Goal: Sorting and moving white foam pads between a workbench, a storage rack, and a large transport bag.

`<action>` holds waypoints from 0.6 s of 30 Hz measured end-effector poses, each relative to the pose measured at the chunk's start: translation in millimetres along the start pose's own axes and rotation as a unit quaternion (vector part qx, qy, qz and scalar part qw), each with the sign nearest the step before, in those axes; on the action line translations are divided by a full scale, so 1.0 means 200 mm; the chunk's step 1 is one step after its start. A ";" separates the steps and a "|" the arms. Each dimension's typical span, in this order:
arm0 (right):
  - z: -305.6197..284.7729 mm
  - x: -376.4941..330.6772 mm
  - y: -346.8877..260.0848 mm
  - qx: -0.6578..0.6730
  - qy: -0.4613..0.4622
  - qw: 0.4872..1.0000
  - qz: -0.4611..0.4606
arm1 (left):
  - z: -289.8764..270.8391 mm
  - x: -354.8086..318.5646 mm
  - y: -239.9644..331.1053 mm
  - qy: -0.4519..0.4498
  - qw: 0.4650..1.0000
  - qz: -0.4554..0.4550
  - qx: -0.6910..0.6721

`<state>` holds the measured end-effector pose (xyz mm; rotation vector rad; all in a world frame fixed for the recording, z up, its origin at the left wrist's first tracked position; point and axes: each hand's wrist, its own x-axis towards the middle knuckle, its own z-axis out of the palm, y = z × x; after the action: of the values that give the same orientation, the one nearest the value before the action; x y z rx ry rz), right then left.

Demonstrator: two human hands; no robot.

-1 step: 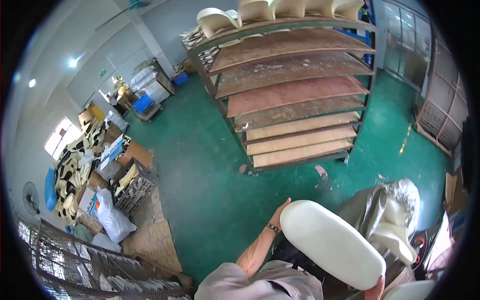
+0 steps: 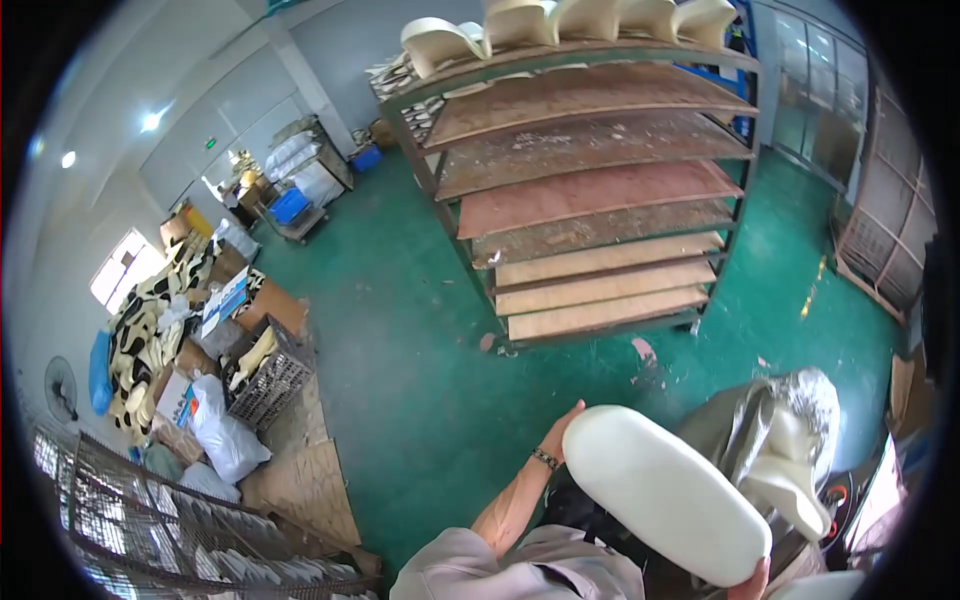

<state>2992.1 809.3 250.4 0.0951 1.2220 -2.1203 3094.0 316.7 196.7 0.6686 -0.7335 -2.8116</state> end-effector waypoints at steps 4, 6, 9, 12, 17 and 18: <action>0.20 0.36 0.00 -0.010 0.009 1.000 0.003 | -0.07 0.34 0.17 -0.044 0.993 -0.004 0.106; 0.20 0.35 -0.02 -0.011 0.081 0.996 -0.026 | 0.22 0.51 0.29 -0.005 0.989 -0.005 0.151; 0.33 0.37 -0.01 -0.002 0.169 0.984 -0.063 | 0.18 0.78 0.61 0.078 0.970 0.140 0.183; 0.59 0.42 -0.05 -0.024 0.214 0.972 -0.092 | 0.24 1.17 0.95 0.025 0.966 0.210 0.149; 0.77 0.51 0.04 0.009 0.239 0.947 -0.214 | 0.47 1.88 1.56 -0.035 0.954 0.296 0.032; 0.83 0.52 0.04 0.008 0.254 0.942 -0.219 | 0.48 2.03 1.70 -0.095 0.941 0.325 -0.010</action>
<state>2960.8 621.5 297.3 0.4383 1.6430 -2.5890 2702.6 -43.4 286.5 0.1038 -0.7771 -2.2753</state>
